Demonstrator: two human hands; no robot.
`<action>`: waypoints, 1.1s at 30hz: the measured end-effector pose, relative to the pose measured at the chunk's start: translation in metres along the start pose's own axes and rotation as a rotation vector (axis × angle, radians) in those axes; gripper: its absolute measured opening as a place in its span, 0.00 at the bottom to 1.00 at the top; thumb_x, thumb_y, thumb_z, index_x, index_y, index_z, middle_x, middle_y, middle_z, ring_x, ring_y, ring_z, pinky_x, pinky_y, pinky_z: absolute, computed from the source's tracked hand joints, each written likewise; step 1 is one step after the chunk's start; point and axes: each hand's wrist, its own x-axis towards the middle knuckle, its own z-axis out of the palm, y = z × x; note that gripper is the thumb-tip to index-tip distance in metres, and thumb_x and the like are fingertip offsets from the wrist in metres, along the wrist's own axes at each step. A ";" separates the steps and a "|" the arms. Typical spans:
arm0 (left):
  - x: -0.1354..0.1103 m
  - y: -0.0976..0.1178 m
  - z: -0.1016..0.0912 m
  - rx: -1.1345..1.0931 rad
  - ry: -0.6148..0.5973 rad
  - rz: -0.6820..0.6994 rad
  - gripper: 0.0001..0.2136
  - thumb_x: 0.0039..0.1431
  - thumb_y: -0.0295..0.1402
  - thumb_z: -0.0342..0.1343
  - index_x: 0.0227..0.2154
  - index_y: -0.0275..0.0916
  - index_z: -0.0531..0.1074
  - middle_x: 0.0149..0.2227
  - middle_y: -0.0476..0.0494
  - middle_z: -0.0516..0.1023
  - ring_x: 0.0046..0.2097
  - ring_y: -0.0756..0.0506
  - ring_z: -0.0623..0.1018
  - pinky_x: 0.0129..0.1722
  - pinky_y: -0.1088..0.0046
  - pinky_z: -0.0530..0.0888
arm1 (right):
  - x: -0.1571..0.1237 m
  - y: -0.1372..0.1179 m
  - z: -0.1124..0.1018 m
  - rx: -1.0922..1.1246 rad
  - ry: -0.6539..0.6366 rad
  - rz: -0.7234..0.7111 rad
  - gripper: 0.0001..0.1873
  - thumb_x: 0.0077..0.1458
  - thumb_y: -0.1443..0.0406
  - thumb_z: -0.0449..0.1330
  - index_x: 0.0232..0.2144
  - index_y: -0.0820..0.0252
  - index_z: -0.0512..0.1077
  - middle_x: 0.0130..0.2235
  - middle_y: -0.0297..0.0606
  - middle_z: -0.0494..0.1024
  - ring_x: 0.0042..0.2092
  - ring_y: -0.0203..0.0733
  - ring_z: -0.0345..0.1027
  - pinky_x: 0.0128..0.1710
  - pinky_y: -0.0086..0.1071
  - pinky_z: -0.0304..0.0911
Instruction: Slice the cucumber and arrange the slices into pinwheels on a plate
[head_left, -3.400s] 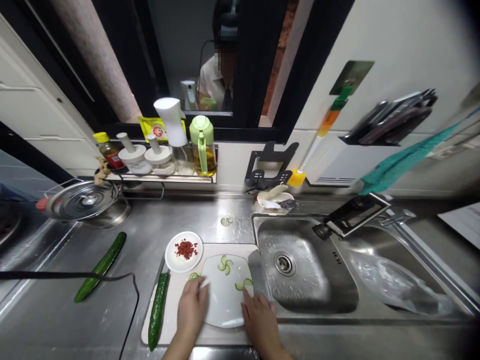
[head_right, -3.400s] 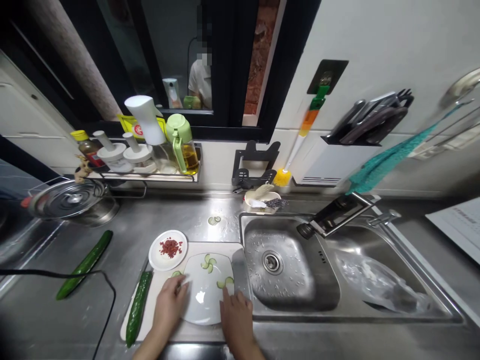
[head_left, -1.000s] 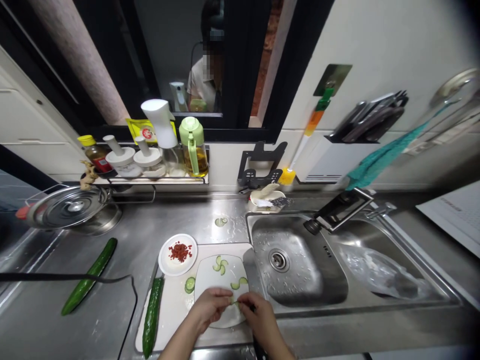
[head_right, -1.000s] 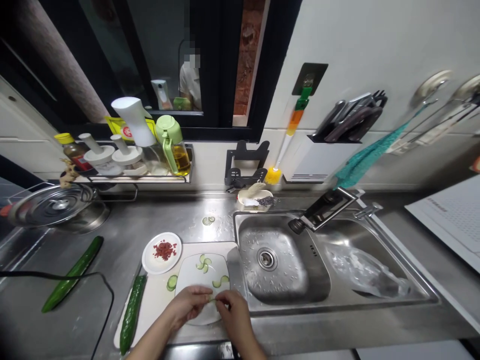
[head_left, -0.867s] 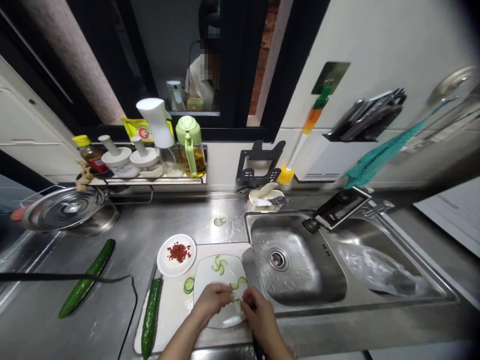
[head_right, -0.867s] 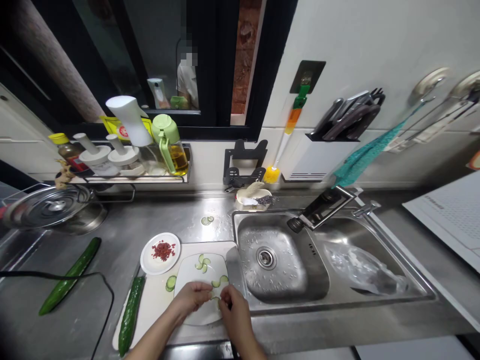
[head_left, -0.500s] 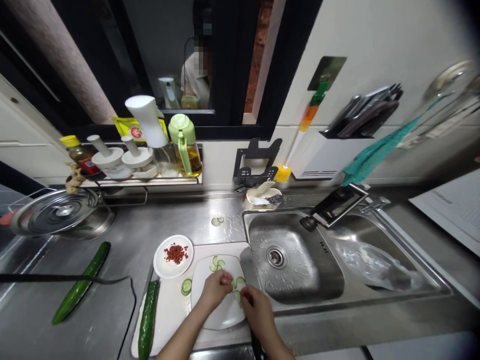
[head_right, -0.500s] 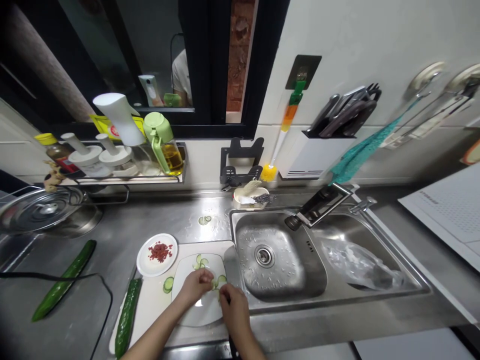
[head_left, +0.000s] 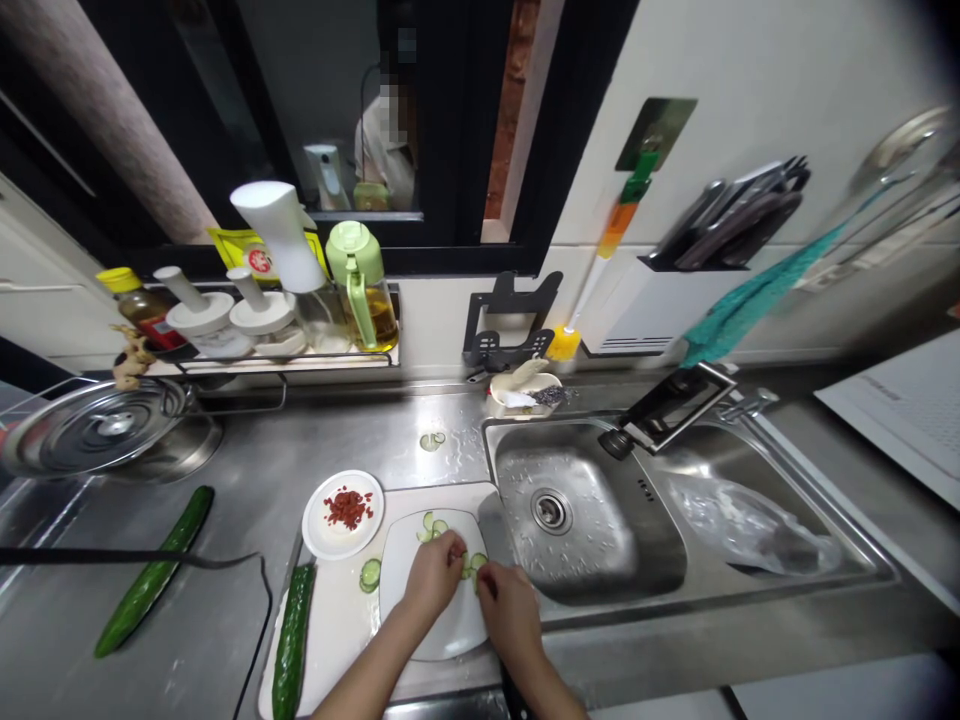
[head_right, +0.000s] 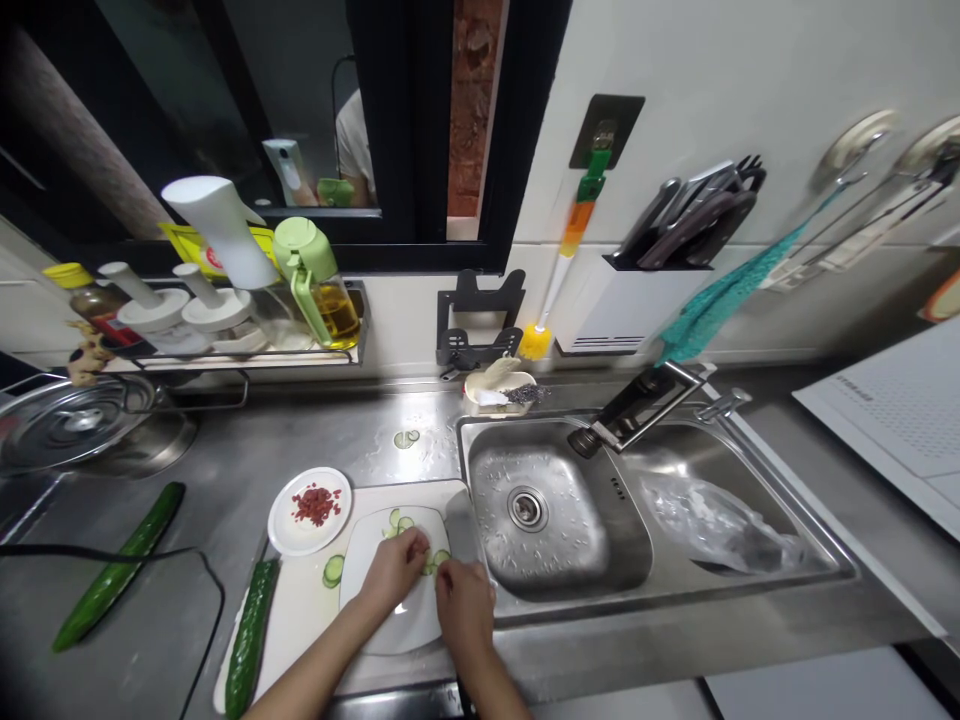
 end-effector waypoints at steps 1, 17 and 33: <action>0.000 0.000 0.000 0.007 -0.003 0.002 0.10 0.46 0.20 0.49 0.29 0.39 0.71 0.28 0.51 0.75 0.31 0.51 0.73 0.31 0.79 0.63 | 0.000 -0.001 0.000 -0.007 -0.003 -0.001 0.11 0.56 0.67 0.51 0.32 0.54 0.73 0.32 0.35 0.76 0.41 0.43 0.67 0.36 0.30 0.54; 0.005 -0.001 0.006 0.057 -0.014 -0.022 0.08 0.49 0.21 0.51 0.31 0.39 0.70 0.30 0.49 0.75 0.33 0.50 0.72 0.33 0.78 0.63 | 0.000 -0.014 -0.006 -0.150 -0.034 -0.017 0.11 0.58 0.69 0.50 0.29 0.56 0.71 0.32 0.36 0.77 0.43 0.45 0.65 0.35 0.33 0.50; 0.002 -0.004 0.012 0.175 0.027 -0.031 0.04 0.54 0.27 0.49 0.30 0.39 0.69 0.32 0.46 0.73 0.36 0.48 0.71 0.36 0.75 0.62 | 0.001 -0.018 0.000 -0.302 -0.032 -0.052 0.10 0.58 0.70 0.51 0.31 0.57 0.72 0.37 0.41 0.76 0.46 0.50 0.63 0.36 0.36 0.50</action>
